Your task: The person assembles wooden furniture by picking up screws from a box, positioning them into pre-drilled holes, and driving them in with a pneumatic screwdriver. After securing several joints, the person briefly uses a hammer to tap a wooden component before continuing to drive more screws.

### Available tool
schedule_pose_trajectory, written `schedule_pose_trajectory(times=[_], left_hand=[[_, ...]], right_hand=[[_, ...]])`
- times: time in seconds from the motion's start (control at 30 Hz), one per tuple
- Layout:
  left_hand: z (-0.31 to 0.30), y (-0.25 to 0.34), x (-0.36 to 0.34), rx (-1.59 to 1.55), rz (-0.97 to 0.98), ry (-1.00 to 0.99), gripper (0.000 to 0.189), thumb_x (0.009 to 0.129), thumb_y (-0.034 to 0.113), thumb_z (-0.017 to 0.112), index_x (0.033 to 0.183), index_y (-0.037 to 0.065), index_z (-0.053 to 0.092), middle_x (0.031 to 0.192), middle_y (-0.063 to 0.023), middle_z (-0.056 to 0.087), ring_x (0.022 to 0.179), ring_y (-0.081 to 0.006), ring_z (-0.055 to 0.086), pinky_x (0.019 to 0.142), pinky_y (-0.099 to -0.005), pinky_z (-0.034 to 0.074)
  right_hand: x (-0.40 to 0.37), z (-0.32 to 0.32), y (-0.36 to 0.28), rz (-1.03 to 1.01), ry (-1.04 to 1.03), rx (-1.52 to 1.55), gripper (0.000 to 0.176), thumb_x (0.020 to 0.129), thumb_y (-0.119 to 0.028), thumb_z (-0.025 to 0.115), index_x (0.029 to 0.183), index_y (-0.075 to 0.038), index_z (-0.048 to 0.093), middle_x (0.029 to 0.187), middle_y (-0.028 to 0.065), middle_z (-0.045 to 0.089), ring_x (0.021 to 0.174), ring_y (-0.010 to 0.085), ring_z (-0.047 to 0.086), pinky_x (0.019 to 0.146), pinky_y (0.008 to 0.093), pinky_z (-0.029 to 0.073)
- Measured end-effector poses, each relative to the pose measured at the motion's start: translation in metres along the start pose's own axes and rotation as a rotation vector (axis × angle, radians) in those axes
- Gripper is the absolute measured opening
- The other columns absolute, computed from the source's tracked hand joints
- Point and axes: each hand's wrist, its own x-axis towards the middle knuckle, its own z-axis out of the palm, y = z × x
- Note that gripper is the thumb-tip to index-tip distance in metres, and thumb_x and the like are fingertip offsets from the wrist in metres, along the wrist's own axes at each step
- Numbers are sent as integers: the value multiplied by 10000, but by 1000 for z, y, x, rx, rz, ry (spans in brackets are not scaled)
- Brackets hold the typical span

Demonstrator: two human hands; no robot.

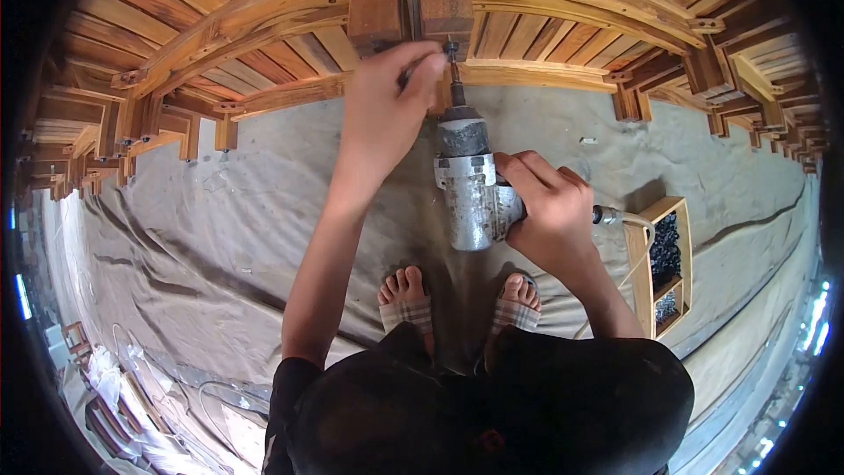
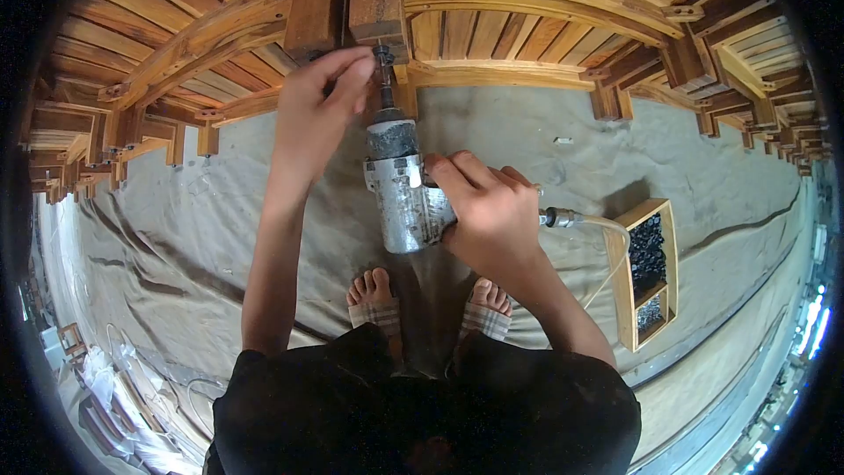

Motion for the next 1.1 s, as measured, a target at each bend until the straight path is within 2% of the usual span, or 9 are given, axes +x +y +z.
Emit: schedule_pose_trajectory(times=[0.07,0.13,0.2,0.27,0.37,0.57,0.67,0.77,1.1], left_hand=[[-13,12,-24,88,-59,58,239,914,192,599,888,-36,665,561,-25,489,533,-70,450,505,-246,368],[-24,12,-55,-53,-305,24,242,921,206,603,871,-17,684,561,1,472,551,-46,428,504,-233,353],[-33,12,-86,-69,-542,-165,244,924,211,602,842,2,697,552,15,484,562,-32,435,506,-232,356],[-25,11,-111,65,-379,-186,212,876,208,675,805,8,693,534,-7,510,551,-46,465,506,-244,374],[-31,25,-119,0,-310,-458,207,797,195,756,741,17,666,551,-55,553,527,-110,526,508,-267,401],[-18,18,-121,204,-59,-414,278,682,147,806,691,26,555,661,-82,557,587,-248,578,514,-347,441],[-16,9,-127,178,-11,-418,284,657,130,803,719,34,544,686,-79,539,603,-261,572,514,-365,445],[-8,0,-130,154,53,-299,345,572,237,876,640,56,591,630,-56,609,522,-196,595,464,-292,438],[-10,-10,-126,147,201,-298,333,570,243,874,650,53,611,654,-72,647,566,-188,644,477,-280,464]], right_hand=[[-1,3,2,9,11,20,489,511,-26,691,988,-112,618,859,19,610,698,230,642,569,340,471],[-1,2,1,31,-7,41,499,506,-22,692,991,-112,617,856,18,615,709,235,641,575,340,473],[-1,0,1,52,-19,70,509,501,-17,693,995,-113,617,857,18,623,720,241,641,581,340,474],[0,-2,1,59,-33,110,520,497,-11,693,1001,-113,618,864,19,633,729,249,640,588,341,476],[2,-2,-2,81,-48,155,543,487,2,689,1014,-111,622,883,29,645,740,262,639,603,341,481],[5,-1,-5,122,-70,213,561,461,12,676,1008,-106,632,919,32,661,785,261,647,617,337,478],[3,1,0,119,-79,210,579,449,12,673,1014,-103,632,915,35,660,776,252,646,600,333,465],[5,-2,1,119,-108,211,590,440,14,668,1019,-96,631,907,38,657,764,246,643,589,331,456],[9,-2,3,124,-116,241,598,436,25,654,1024,-81,625,892,52,647,746,257,637,589,339,455]])
